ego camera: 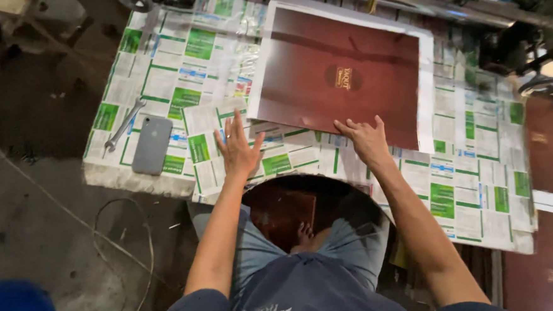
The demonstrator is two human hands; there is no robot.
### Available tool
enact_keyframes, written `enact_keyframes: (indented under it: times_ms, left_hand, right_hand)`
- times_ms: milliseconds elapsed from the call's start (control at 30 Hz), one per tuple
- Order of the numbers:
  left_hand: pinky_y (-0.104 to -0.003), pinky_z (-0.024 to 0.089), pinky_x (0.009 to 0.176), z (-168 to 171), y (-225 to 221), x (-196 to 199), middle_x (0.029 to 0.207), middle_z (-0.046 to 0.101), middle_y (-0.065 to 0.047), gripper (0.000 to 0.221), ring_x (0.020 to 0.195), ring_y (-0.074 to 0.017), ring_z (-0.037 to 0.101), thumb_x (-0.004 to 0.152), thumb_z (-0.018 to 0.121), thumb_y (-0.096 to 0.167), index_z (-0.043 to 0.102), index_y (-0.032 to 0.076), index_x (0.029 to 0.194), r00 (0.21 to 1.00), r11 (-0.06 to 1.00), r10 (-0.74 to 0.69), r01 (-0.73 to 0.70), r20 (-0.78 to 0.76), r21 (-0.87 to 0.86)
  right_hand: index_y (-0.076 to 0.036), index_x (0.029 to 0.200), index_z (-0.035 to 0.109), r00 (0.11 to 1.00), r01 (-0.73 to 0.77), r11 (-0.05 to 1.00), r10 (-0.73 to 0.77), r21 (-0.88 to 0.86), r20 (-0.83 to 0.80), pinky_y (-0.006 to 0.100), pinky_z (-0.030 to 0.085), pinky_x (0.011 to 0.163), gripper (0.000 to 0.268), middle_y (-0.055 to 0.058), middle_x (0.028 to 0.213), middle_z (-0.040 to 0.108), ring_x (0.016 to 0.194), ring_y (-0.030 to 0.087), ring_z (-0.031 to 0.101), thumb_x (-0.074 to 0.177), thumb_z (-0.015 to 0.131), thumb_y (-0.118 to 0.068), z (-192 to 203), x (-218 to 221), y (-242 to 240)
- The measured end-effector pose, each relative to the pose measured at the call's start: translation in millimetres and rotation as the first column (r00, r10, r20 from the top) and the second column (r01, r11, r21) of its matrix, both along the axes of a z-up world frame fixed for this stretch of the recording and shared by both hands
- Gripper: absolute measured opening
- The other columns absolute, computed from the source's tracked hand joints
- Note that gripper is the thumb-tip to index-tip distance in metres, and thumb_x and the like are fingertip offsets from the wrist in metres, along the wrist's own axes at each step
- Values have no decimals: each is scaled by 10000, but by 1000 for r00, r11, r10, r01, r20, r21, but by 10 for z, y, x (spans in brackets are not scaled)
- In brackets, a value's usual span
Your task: The person feeds and aligns large printed paper sheets into an industrial printing or finishing machine.
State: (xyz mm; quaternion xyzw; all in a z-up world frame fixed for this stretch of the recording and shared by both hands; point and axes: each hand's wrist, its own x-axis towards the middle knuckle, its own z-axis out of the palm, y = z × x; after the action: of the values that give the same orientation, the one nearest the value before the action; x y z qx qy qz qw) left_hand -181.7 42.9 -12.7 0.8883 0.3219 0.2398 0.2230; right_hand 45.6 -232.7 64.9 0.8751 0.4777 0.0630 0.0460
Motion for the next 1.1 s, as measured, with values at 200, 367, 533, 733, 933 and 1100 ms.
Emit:
enact_keyframes:
  times_ms: [200,367,533,733,933,1100]
  left_hand:
    - [-612,44,1227,64,32,-5,1609,379,-165,963,1516,-338,276,945,620,573,154,100,1643,998,999,-18,15,-65,-46]
    - [-623,78,1235,100,-65,-1,1623,374,-105,850,1539,-329,262,940,639,539,285,122,1591,989,998,12,-3,-148,59]
    - [-649,103,1228,139,-74,2,1578,408,-101,817,1504,-335,302,942,649,508,322,178,1614,991,995,20,-7,-134,99]
    - [-667,106,1203,205,-100,-21,1583,396,-119,735,1500,-360,298,942,639,489,368,287,1595,986,991,23,-1,-166,134]
    - [-658,99,1213,211,-68,33,1593,392,-111,738,1514,-347,281,941,635,494,364,287,1595,986,989,43,-20,-159,147]
    - [-624,86,1232,142,-52,63,1599,393,-90,837,1520,-310,274,925,622,523,303,185,1621,983,995,40,-23,-180,99]
  right_hand:
    - [-370,1560,491,985,142,964,-160,225,65,615,217,1258,646,30,1575,537,1436,268,525,1000,532,-52,-146,-158,81]
    - [-370,1600,347,964,264,948,-255,178,-73,741,97,1154,658,152,1659,312,1512,422,267,974,542,-427,-380,-431,51]
    - [-409,1626,226,915,371,924,-348,89,-203,803,6,1111,775,169,1715,135,1548,481,98,945,466,-692,-530,-228,121]
    - [-393,1640,204,907,384,920,-359,82,-219,822,-22,1104,810,155,1729,92,1568,467,62,941,418,-743,-502,109,291]
    - [-403,1643,169,886,407,910,-372,82,-277,809,-48,1121,816,143,1735,25,1578,446,-14,940,385,-757,-500,589,485]
    - [-359,1657,140,893,373,922,-326,107,-310,805,-62,1119,833,171,1732,-29,1572,442,-62,953,357,-750,-501,699,495]
